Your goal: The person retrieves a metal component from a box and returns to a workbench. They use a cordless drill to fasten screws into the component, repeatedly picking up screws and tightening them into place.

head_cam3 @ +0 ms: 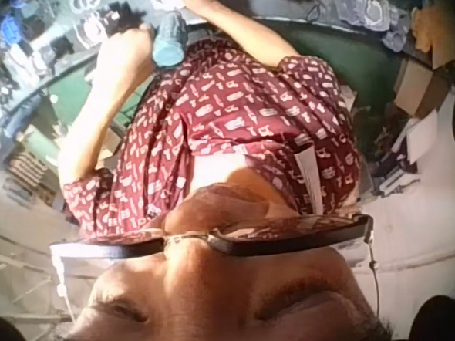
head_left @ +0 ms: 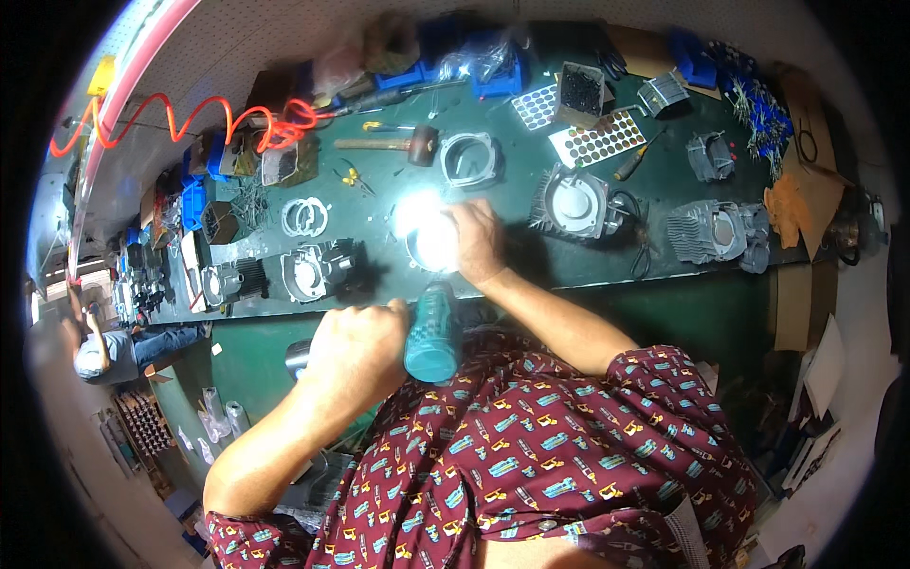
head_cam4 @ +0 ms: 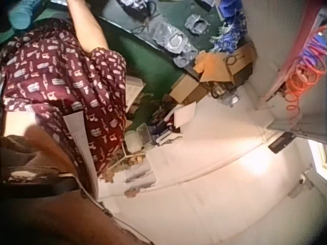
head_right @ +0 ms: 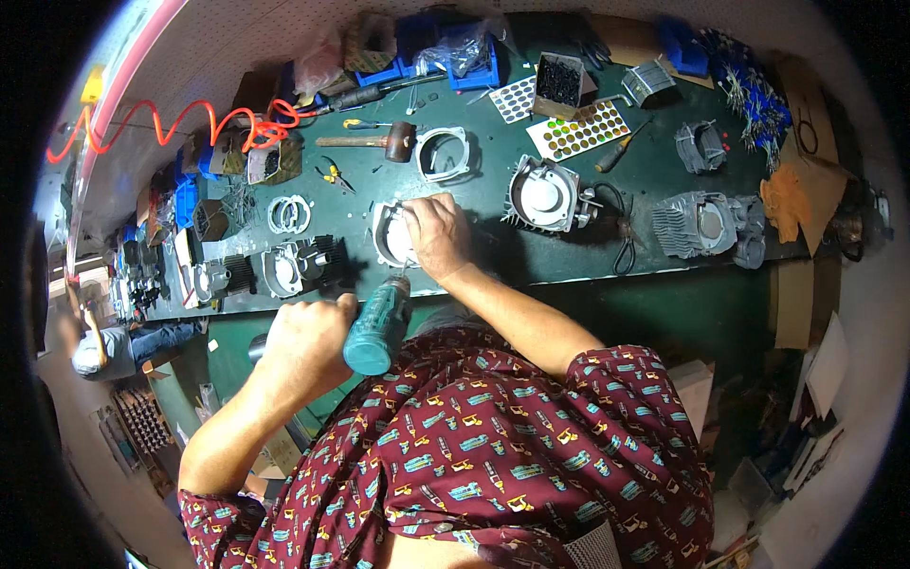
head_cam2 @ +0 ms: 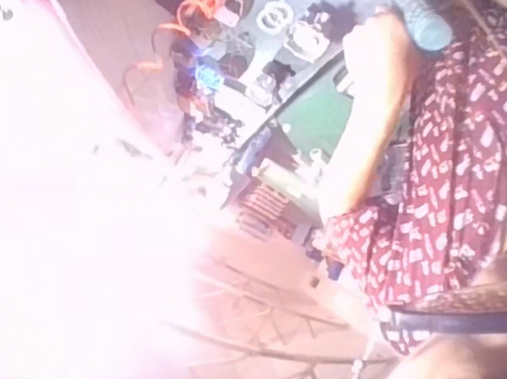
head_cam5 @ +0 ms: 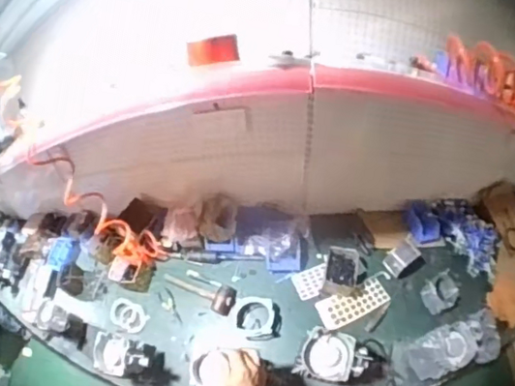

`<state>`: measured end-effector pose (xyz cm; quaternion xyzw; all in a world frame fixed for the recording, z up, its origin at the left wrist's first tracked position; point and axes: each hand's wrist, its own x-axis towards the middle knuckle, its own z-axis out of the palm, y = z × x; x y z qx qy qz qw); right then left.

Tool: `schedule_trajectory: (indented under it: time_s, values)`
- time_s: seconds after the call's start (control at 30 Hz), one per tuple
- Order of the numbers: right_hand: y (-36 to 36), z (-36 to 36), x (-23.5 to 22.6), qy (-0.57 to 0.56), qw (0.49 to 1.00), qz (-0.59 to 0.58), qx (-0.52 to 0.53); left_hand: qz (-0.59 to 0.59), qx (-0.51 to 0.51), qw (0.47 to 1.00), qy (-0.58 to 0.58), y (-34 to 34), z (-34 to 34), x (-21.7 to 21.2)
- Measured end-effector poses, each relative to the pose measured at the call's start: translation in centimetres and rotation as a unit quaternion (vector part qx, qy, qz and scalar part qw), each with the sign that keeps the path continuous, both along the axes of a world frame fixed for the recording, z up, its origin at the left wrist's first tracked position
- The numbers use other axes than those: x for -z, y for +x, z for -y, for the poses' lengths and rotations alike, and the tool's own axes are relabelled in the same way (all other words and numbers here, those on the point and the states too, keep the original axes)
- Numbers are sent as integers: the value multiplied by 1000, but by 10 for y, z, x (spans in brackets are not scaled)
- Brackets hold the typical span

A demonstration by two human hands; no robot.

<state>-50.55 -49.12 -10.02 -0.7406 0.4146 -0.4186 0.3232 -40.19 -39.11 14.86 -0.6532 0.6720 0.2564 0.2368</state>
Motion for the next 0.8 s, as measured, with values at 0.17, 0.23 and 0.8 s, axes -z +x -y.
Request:
schedule_trajectory:
  time_s: [0.17, 0.23, 0.8]
  values:
    - [7, 0, 3, -10, 1000, 7, -3, 17, 13, 1000, -14, -21, 7, -5]
    - [7, 1, 1, -14, 1000, 27, -7, 7, -8, 999, -34, -10, 3, -5]
    - [-18, 25, -24, 239, 945, 217, -54, -416, -541, 695, -226, 85, -130, 61]
